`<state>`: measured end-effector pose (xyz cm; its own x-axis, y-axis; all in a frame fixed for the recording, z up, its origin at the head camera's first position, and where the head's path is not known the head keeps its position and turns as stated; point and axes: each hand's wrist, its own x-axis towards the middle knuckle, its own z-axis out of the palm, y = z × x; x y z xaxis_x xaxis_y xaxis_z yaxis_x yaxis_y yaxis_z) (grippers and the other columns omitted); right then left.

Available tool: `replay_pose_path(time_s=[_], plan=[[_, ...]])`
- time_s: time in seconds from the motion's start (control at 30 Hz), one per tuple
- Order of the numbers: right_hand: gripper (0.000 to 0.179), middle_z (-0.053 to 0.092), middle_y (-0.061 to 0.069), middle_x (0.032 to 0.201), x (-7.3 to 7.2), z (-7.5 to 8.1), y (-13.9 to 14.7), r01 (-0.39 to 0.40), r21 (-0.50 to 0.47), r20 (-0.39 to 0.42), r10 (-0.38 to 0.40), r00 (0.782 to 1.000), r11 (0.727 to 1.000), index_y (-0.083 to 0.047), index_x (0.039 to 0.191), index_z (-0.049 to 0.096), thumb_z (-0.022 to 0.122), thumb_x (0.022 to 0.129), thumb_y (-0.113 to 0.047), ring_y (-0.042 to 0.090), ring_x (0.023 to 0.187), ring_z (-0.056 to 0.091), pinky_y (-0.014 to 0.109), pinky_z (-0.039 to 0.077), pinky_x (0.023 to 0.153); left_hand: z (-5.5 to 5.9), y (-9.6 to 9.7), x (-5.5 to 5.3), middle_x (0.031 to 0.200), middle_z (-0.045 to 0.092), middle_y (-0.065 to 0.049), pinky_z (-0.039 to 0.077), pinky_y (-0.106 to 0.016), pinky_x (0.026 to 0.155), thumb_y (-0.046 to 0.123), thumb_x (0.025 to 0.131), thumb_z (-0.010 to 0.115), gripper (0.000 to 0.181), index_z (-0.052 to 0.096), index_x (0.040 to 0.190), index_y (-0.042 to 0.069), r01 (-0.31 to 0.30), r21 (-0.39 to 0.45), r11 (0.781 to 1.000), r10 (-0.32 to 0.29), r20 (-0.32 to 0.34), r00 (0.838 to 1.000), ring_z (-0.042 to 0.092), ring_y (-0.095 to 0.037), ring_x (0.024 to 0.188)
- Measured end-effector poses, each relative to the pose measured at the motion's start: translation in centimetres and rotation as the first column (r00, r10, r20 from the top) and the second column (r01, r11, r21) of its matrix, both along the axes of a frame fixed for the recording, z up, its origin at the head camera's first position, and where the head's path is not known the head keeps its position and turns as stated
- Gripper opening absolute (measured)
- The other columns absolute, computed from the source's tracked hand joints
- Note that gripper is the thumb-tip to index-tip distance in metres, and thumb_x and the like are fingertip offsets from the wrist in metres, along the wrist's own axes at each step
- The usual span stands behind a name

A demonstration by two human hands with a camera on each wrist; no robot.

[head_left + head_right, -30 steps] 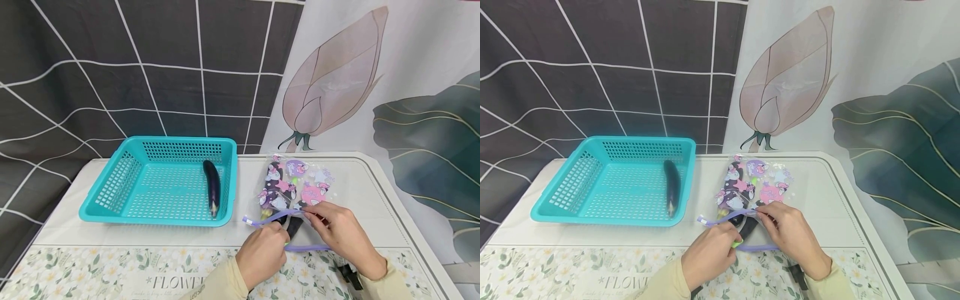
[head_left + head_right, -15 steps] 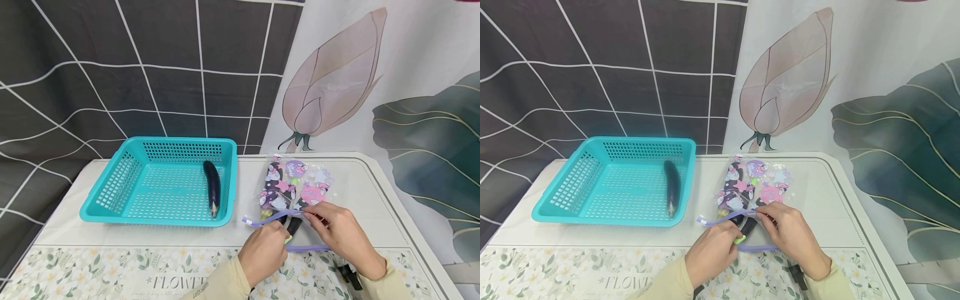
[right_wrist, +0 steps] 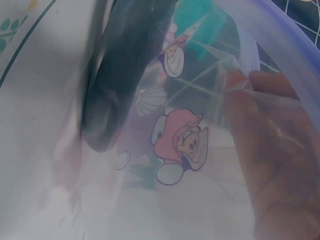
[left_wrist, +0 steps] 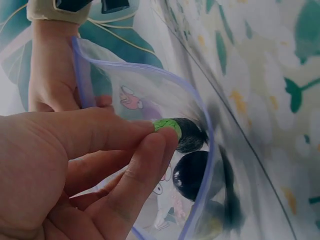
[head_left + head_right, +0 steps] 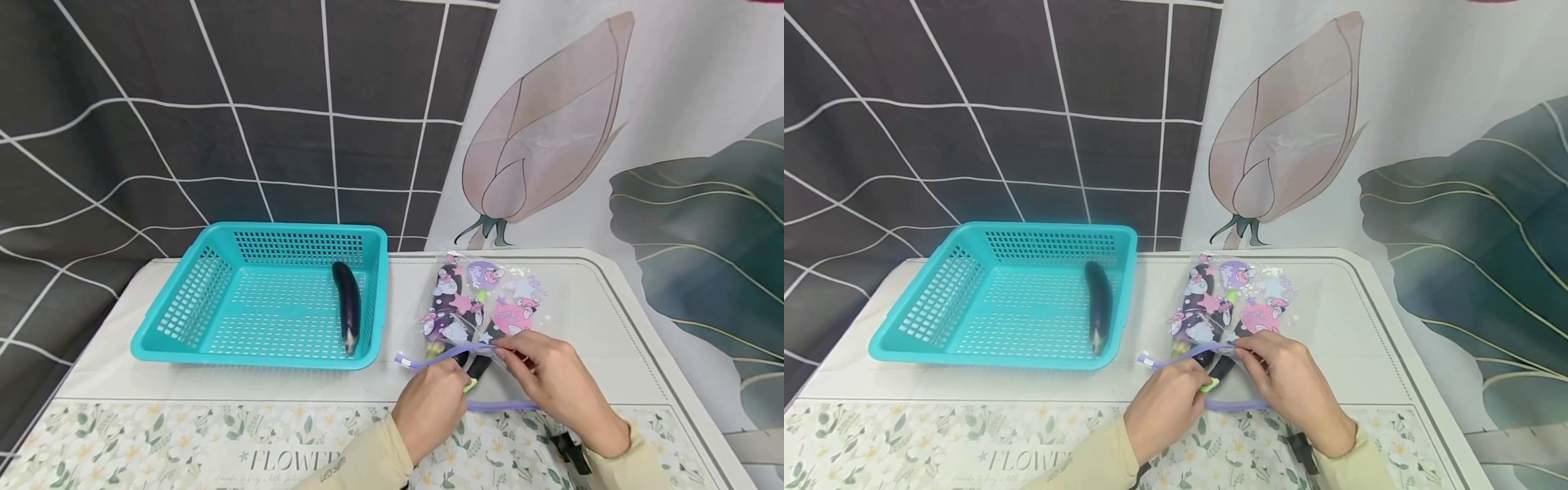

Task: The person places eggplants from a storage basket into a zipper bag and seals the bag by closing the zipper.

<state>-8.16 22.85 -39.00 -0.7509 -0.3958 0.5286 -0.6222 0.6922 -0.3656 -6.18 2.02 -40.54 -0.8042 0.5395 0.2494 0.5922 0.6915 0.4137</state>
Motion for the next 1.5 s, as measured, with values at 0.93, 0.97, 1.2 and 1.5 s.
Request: replay_pose_path(time_s=[0.93, 0.97, 1.2, 1.5], plan=[[0.022, 0.067, -0.010, 0.081, 0.0, 0.0, -0.1, 0.002, 0.004, -0.001, -0.002, 1.000, 1.000, -0.011, 0.094, 0.077, 0.078, 0.077, 0.004, -0.003, 0.062, 0.046, 0.011, 0.039, 0.054, -1.7, 0.7, -0.1, 0.071, 0.063, -0.001, 0.048, -0.019, 0.048, 0.008, 0.086, 0.076, 0.005, 0.073, 0.086, 0.004, -0.115, -0.087, 0.990, 0.104, -0.125, 0.987, 0.060, -0.010, 0.057], [0.022, 0.067, -0.010, 0.081, 0.0, 0.0, -0.1, 0.003, 0.005, 0.001, -0.003, 1.000, 1.000, -0.011, 0.094, 0.077, 0.078, 0.077, 0.004, -0.003, 0.062, 0.046, 0.011, 0.039, 0.054, -1.7, 0.7, -0.1, 0.071, 0.063, -0.001, 0.048, -0.019, 0.048, 0.008, 0.086, 0.075, 0.005, 0.073, 0.087, 0.004, -0.113, -0.087, 0.990, 0.102, -0.124, 0.987, 0.060, -0.010, 0.057], [0.022, 0.066, -0.010, 0.081, 0.0, 0.0, 0.0, 0.009, 0.005, 0.013, -0.009, 1.000, 1.000, -0.011, 0.094, 0.077, 0.078, 0.078, 0.004, -0.003, 0.061, 0.045, 0.011, 0.038, 0.054, -1.5, 0.6, -0.2, 0.073, 0.064, -0.002, 0.049, -0.019, 0.050, 0.007, 0.085, 0.075, 0.005, 0.074, 0.088, 0.003, -0.100, -0.097, 0.990, 0.088, -0.120, 0.989, 0.062, -0.010, 0.059], [0.022, 0.064, -0.011, 0.079, 0.0, 0.0, -0.1, 0.009, 0.004, 0.009, -0.009, 1.000, 1.000, -0.011, 0.094, 0.077, 0.078, 0.078, 0.004, -0.003, 0.061, 0.045, 0.011, 0.037, 0.053, -1.1, 0.6, -0.1, 0.072, 0.064, -0.002, 0.050, -0.019, 0.050, 0.007, 0.084, 0.076, 0.004, 0.073, 0.084, 0.003, -0.099, -0.121, 0.988, 0.083, -0.132, 0.988, 0.062, -0.010, 0.060]])
